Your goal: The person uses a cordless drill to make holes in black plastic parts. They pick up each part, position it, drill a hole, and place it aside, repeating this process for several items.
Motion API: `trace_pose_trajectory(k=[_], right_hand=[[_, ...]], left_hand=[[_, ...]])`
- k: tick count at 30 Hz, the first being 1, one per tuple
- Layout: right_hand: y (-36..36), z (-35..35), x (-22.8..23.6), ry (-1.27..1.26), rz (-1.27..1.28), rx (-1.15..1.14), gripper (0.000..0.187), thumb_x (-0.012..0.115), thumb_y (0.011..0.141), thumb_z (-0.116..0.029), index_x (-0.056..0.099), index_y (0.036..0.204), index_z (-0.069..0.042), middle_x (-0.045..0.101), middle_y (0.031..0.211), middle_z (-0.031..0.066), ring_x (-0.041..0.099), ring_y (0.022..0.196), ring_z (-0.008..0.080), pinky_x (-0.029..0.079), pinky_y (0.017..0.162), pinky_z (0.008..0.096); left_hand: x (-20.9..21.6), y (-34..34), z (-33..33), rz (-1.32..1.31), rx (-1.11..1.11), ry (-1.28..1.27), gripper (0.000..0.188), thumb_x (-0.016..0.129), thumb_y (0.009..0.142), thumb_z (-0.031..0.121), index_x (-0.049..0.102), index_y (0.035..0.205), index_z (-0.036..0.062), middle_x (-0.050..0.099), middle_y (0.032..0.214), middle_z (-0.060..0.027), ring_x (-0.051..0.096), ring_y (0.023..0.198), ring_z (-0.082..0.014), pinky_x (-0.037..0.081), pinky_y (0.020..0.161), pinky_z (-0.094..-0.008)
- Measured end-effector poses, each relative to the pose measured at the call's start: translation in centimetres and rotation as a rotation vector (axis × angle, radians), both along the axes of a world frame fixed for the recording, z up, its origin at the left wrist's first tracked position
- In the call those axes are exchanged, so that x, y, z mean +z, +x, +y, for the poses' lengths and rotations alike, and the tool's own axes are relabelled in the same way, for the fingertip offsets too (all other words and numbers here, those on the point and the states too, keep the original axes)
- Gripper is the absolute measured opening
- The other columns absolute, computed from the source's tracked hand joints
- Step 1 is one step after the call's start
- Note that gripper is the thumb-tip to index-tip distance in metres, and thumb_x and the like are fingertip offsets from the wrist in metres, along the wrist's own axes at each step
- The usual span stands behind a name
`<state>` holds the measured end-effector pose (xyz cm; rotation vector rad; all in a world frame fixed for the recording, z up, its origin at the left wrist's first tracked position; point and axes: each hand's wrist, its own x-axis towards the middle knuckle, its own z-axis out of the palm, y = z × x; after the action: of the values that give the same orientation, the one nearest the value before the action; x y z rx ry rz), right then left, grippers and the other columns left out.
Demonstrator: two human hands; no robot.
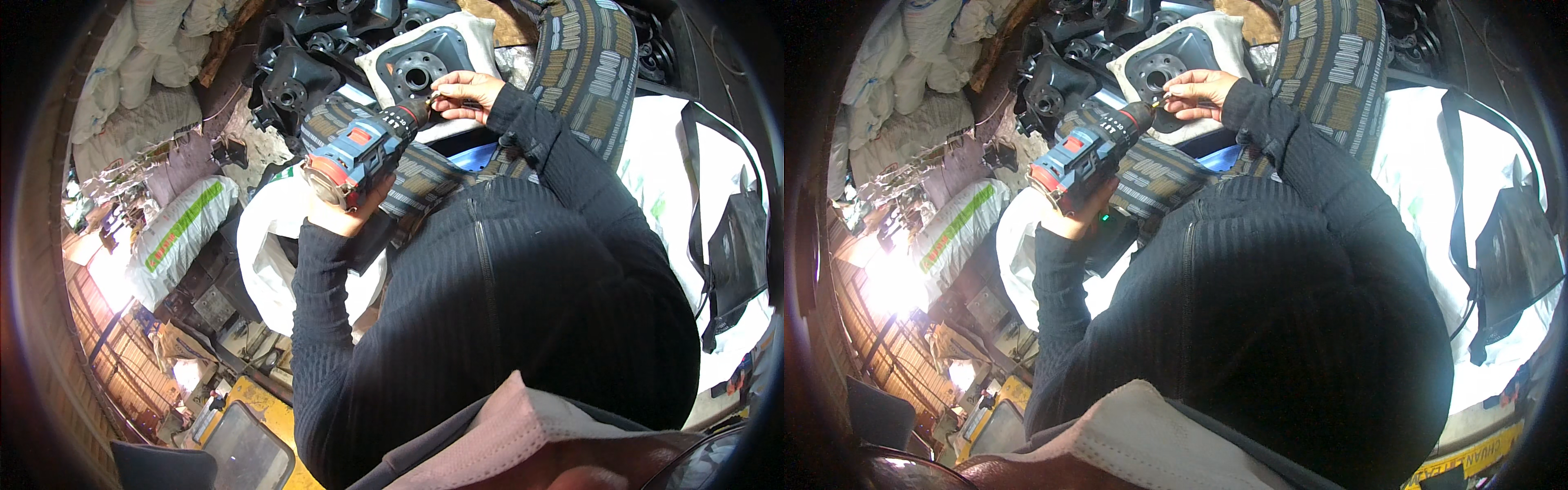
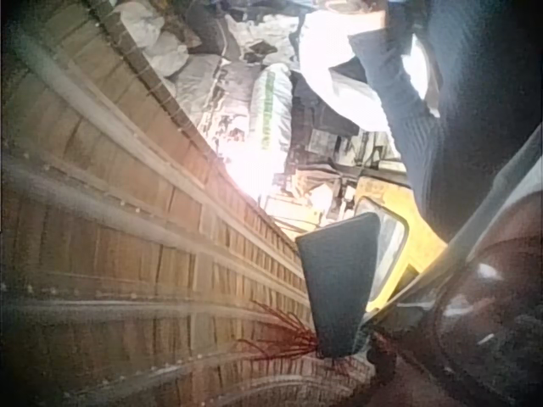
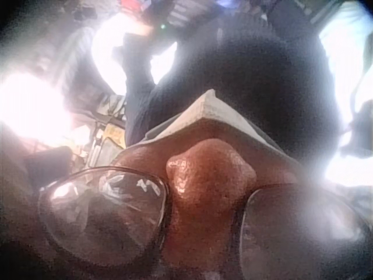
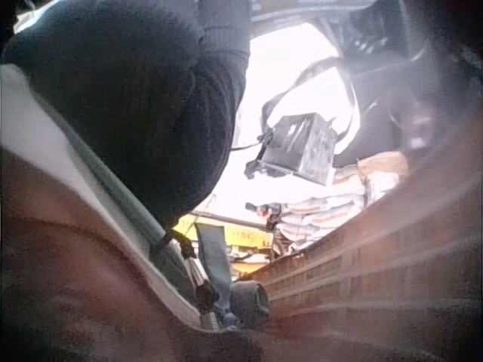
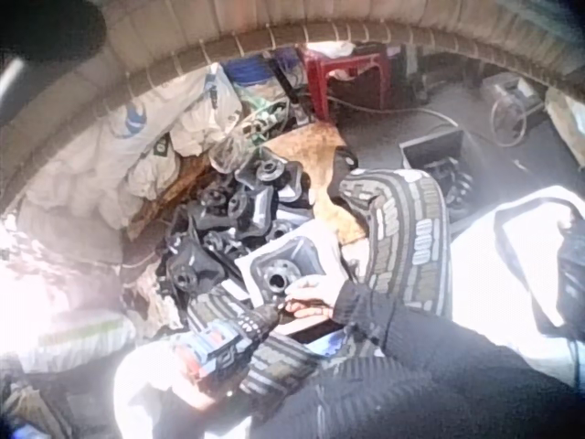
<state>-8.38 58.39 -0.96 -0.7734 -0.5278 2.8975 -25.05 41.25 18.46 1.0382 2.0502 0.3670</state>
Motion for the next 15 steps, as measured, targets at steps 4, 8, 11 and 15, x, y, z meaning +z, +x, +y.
trace_pose_trajectory(k=[4,8,11,15], right_hand=[[0.5,0.3,0.0,0.022,0.026,0.061,0.026,0.064,0.085,-0.015,0.059,0.108,-0.003,0.064,0.093,0.0081,0.065,0.085,0.0155,0.056,0.074,0.0252],[0.6,0.8,-0.1,0.025,0.040,0.198,0.026,0.065,0.085,-0.015,0.059,0.107,-0.003,0.064,0.095,0.0083,0.065,0.085,0.0152,0.057,0.071,0.0241],[0.5,0.9,-1.0,-0.004,0.013,0.300,0.027,0.065,0.084,-0.015,0.059,0.107,-0.002,0.064,0.096,0.0093,0.065,0.085,0.0146,0.057,0.068,0.0231],[0.4,0.1,-2.1,0.000,-0.042,0.229,0.026,0.062,0.087,-0.022,0.062,0.109,-0.008,0.064,0.092,0.0059,0.064,0.078,0.0109,0.054,0.058,0.0202]], left_hand=[[-0.2,-0.4,0.0,-0.008,-0.053,0.020,0.038,0.075,0.072,0.015,0.060,0.105,0.0039,0.063,0.093,-0.0076,0.061,0.080,-0.0197,0.047,0.072,-0.0327],[-0.8,-0.9,0.6,0.225,-0.402,0.329,0.025,0.068,0.073,0.011,0.061,0.097,0.0056,0.061,0.074,-0.0063,0.060,0.059,-0.0186,0.045,0.050,-0.0312],[-1.3,-0.5,-0.1,0.498,-0.771,0.083,0.041,0.065,0.075,0.023,0.054,0.111,0.0053,0.060,0.099,-0.0117,0.059,0.093,-0.0252,0.048,0.077,-0.0372],[-1.2,0.2,0.0,0.306,-0.554,-0.034,0.057,0.071,0.072,0.027,0.051,0.118,0.0007,0.060,0.111,-0.0146,0.058,0.104,-0.0251,0.048,0.088,-0.0351]])
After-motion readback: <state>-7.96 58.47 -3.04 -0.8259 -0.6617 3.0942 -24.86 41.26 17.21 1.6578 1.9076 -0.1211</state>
